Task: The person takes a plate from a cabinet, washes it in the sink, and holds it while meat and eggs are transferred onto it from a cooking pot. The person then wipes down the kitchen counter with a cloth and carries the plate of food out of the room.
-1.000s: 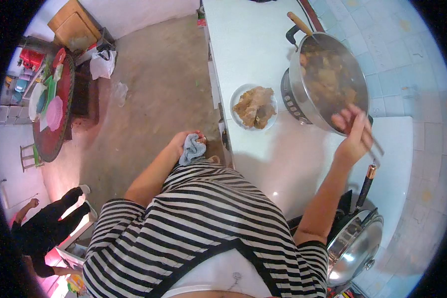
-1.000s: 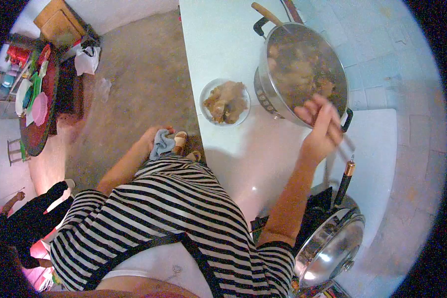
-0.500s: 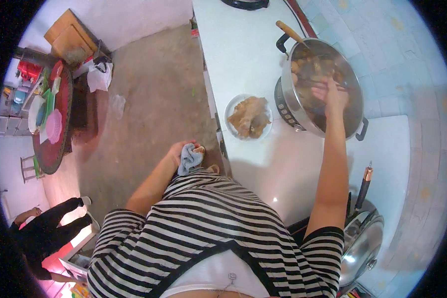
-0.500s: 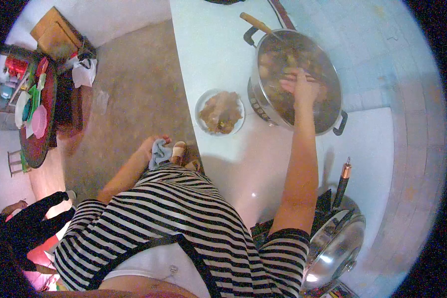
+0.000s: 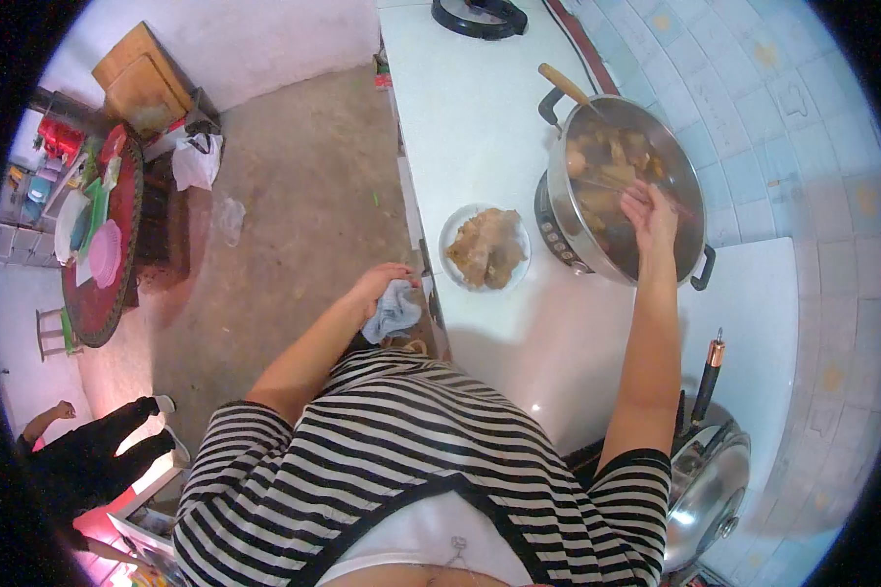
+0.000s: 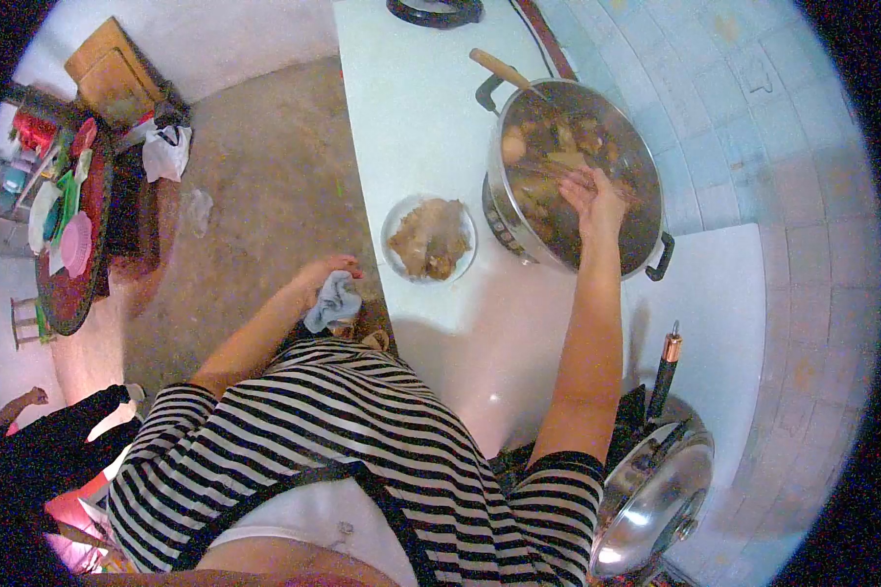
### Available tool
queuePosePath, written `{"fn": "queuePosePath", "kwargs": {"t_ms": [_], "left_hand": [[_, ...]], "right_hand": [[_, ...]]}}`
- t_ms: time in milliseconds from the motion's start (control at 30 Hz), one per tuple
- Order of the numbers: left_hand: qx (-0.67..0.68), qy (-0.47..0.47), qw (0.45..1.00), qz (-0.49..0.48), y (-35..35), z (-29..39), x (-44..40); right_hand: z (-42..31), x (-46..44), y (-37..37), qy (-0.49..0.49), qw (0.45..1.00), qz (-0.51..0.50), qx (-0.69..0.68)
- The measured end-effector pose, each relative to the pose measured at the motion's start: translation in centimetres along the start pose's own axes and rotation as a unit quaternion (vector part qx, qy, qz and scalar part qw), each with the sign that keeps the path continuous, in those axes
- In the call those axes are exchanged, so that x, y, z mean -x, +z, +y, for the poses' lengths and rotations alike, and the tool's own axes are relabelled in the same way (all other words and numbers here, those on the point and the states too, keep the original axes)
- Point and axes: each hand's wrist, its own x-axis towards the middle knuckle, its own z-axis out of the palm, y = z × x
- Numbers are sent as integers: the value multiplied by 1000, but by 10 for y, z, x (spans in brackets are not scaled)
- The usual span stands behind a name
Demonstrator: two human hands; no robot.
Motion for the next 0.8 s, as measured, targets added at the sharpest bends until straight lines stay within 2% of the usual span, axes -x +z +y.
{"fn": "queuePosePath", "kwargs": {"t_ms": [133, 200, 233, 300, 533, 600, 800], "left_hand": [[-85, 53, 995, -21, 34, 5, -17], [-172, 82, 979, -66, 40, 1, -36], [-171, 83, 979, -65, 45, 0, -38], [-286, 113, 952, -11, 54, 0, -40], [-339, 215, 912, 83, 63, -12, -50], [-348, 225, 906, 87, 71, -1, -34], [-351, 237, 903, 73, 76, 27, -22]], "right_hand": [[2, -7, -7, 15, 999, 14, -27], [1, -7, -7, 11, 1000, -4, -25], [1, -7, -7, 11, 1000, -5, -25], [-1, -10, -7, 21, 997, 16, -67], [14, -30, -28, 51, 986, -33, -153], [12, -25, -27, 54, 986, 21, -159], [0, -7, -21, 58, 980, -28, -187]]}}
